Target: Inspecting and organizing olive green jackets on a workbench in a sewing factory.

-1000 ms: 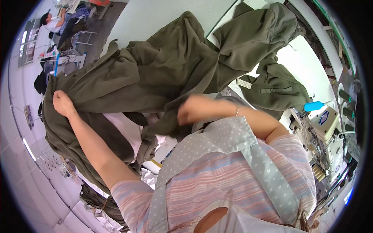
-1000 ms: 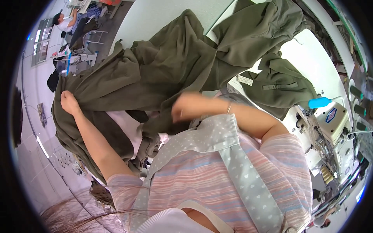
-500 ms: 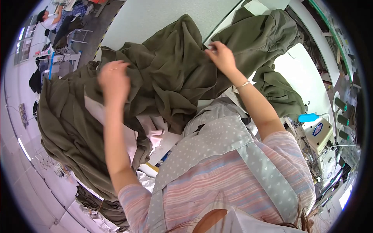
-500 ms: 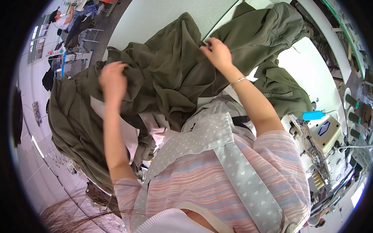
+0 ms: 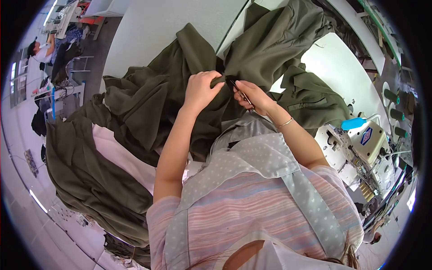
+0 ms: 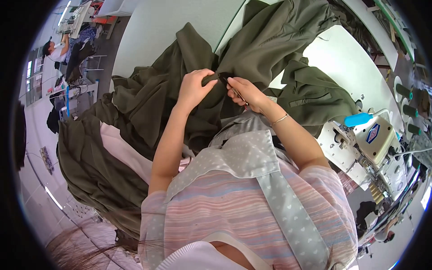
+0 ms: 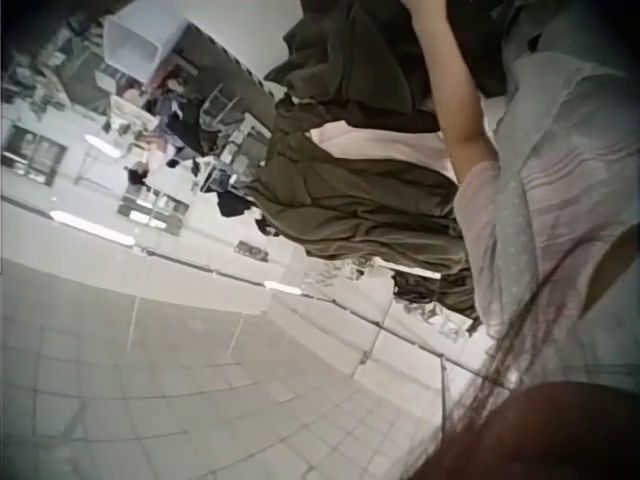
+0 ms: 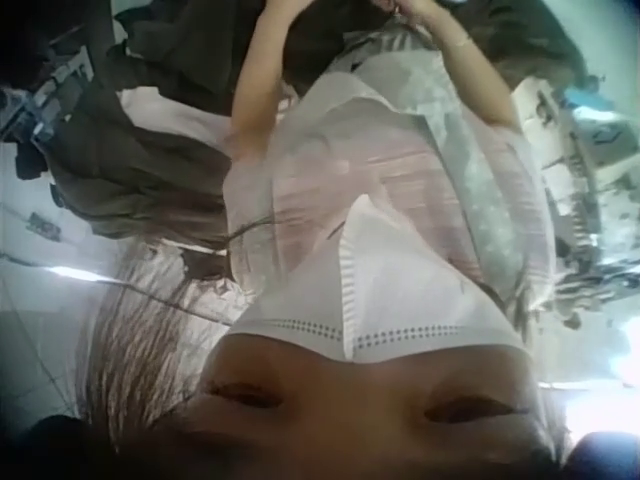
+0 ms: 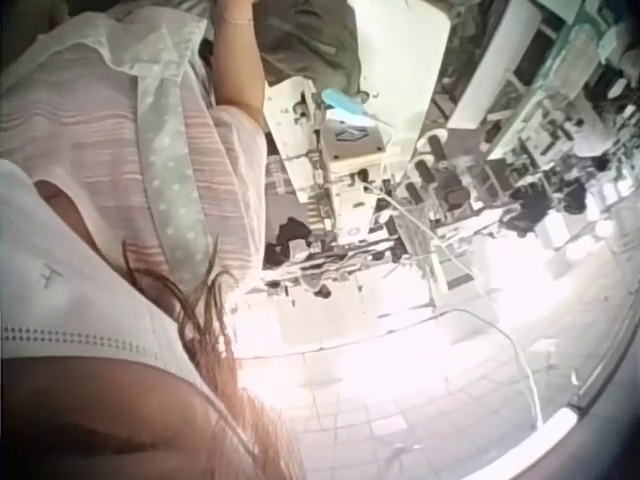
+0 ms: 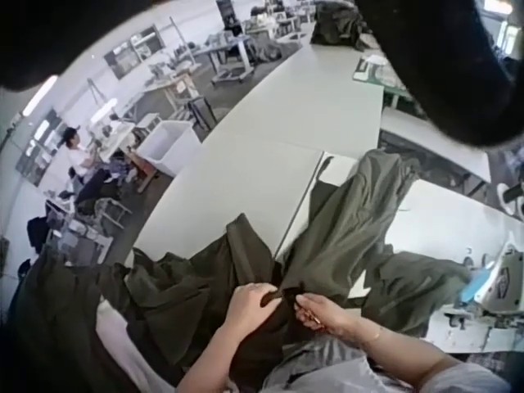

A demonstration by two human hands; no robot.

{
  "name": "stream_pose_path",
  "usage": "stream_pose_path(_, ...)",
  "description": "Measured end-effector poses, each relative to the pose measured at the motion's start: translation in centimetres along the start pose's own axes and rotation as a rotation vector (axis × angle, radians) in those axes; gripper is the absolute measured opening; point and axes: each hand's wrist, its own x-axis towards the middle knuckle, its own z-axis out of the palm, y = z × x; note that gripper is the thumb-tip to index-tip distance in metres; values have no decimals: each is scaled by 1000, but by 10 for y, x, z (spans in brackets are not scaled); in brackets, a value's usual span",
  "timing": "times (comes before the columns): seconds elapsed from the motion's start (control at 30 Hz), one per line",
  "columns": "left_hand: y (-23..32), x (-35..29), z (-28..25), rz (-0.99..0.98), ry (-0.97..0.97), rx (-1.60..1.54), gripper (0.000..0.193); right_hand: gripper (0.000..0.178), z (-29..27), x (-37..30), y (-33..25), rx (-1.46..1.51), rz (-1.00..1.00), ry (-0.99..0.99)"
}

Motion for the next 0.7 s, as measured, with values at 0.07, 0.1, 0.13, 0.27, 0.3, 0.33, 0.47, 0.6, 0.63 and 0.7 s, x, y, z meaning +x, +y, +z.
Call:
stream_pose_path(0.07,4,-11,-16,127,180,-20,17,31,17,-1,-9,17,36,-11)
stream_pose_path(0.1,6,-13,-17,124,182,-18,17,31,21,0,-9,15,38,-15)
stream_pose_path(0.13,8,-15,-17,120,202,6,17,31,24,1,-10,23,17,-13)
stream_pose_path(0.27,10,-18,-15,110,229,41,17,30,26,7,-13,35,-25,-15)
stream_pose_path(0.3,9,-18,-15,108,214,32,17,30,27,8,-13,36,-25,-24)
stream_pose_path(0.33,8,-18,-15,106,199,23,17,30,27,8,-14,37,-25,-33)
stream_pose_path(0.47,9,-17,-13,115,226,29,16,29,30,9,-19,70,-21,-28)
stream_pose_path(0.6,8,-15,-3,72,187,13,15,29,23,10,-15,132,13,-17)
stream_pose_path(0.63,9,-14,-2,72,186,14,15,29,21,10,-14,133,12,-17)
stream_pose_path(0.7,10,-12,-1,61,172,19,15,29,16,11,-14,131,-10,-29)
